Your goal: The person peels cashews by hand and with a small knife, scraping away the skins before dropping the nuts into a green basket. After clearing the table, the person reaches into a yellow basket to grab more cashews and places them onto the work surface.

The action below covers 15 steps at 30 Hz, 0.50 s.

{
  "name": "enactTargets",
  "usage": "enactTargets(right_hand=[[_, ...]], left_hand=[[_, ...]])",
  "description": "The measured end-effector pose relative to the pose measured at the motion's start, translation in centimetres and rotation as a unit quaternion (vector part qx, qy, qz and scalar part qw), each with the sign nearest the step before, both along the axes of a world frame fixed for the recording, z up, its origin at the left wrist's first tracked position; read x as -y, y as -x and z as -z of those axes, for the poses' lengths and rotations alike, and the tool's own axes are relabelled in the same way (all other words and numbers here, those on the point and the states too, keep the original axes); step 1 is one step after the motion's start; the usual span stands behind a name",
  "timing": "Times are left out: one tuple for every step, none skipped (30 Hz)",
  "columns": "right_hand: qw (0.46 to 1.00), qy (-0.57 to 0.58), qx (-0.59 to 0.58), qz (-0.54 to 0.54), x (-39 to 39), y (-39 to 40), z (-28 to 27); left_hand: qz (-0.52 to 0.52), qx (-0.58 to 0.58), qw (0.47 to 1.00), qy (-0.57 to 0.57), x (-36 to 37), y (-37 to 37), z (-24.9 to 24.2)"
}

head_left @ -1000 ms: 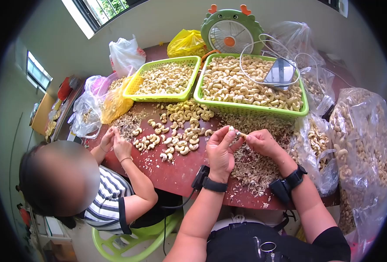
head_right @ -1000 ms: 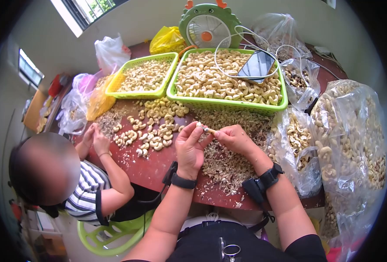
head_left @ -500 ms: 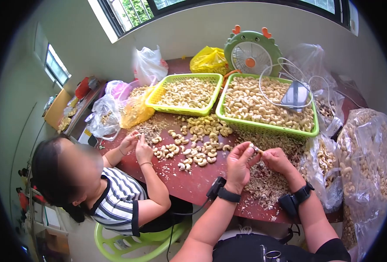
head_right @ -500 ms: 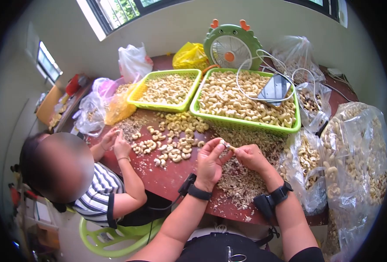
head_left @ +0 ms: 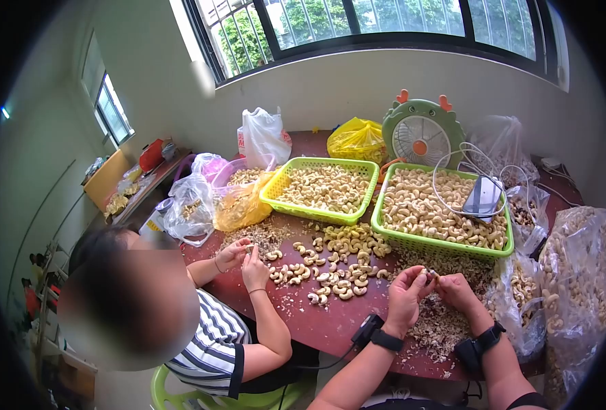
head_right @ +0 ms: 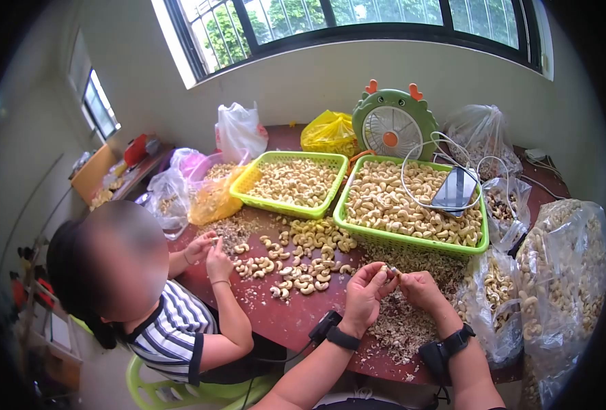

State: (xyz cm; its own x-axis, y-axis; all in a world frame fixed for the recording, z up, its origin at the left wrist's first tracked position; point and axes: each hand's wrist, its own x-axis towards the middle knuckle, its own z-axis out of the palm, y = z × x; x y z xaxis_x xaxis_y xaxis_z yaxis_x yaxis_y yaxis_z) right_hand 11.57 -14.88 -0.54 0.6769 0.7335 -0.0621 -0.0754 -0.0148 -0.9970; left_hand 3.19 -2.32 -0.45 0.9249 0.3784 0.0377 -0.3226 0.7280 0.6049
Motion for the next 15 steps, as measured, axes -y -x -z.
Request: enactTargets(right_hand=[[1.0,0.002,-0.001,0.001,0.0,-0.1,0.2],[1.0,0.007,-0.001,0.002,0.1,-0.2,0.4],[1.0,0.013,0.0,0.004,0.0,-0.2,0.4],[1.0,0.014,0.002,0.005,-0.1,0.0,0.1],[0.999,0.035,-0.004,0.011,0.0,0.3,-0.6],[0.998,0.057,-0.01,0.016,-0.1,0.4,-1.1],[0.998,0.058,-0.006,0.018,-0.2,0.3,-1.1],[0.998,0.066,0.001,0.025,-0.2,0.3,-0.9],[0.997,0.073,0.007,0.032,-0.2,0.4,-0.7],[0.996,0.079,0.019,0.036,-0.3,0.5,-0.8],[0.996,0.077,0.019,0.039,-0.3,0.6,-0.9],[0.996,0.078,0.015,0.04,-0.4,0.7,-1.0],[0.996,0.079,0.011,0.041,-0.4,0.9,-0.9],[0.996,0.082,0.007,0.045,-0.5,0.8,-0.8],[0.996,0.074,0.029,0.049,-0.6,0.7,-0.7]], left_hand=[[-0.007,0.003,1.0,0.009,0.1,0.0,0.1],[-0.013,0.005,1.0,0.019,0.1,0.0,0.1],[-0.012,0.005,1.0,0.022,0.1,0.2,0.0],[-0.025,-0.014,0.999,0.026,0.1,0.3,-0.3],[-0.037,-0.032,0.998,0.03,0.0,0.4,-0.7],[-0.051,-0.042,0.997,0.032,0.1,0.5,-1.0],[-0.049,-0.038,0.998,0.033,-0.1,0.5,-1.0],[-0.063,-0.054,0.996,0.034,-0.1,0.5,-0.9],[-0.077,-0.071,0.994,0.033,-0.3,0.5,-0.9],[-0.087,-0.072,0.993,0.033,-0.3,0.5,-0.9],[-0.085,-0.073,0.993,0.032,-0.4,0.6,-1.0],[-0.087,-0.073,0.993,0.035,-0.4,0.6,-1.0],[-0.088,-0.076,0.992,0.04,-0.5,0.6,-1.0],[-0.085,-0.079,0.992,0.042,-0.6,0.6,-0.9],[-0.086,-0.08,0.993,0.032,-0.7,0.5,-0.9]])
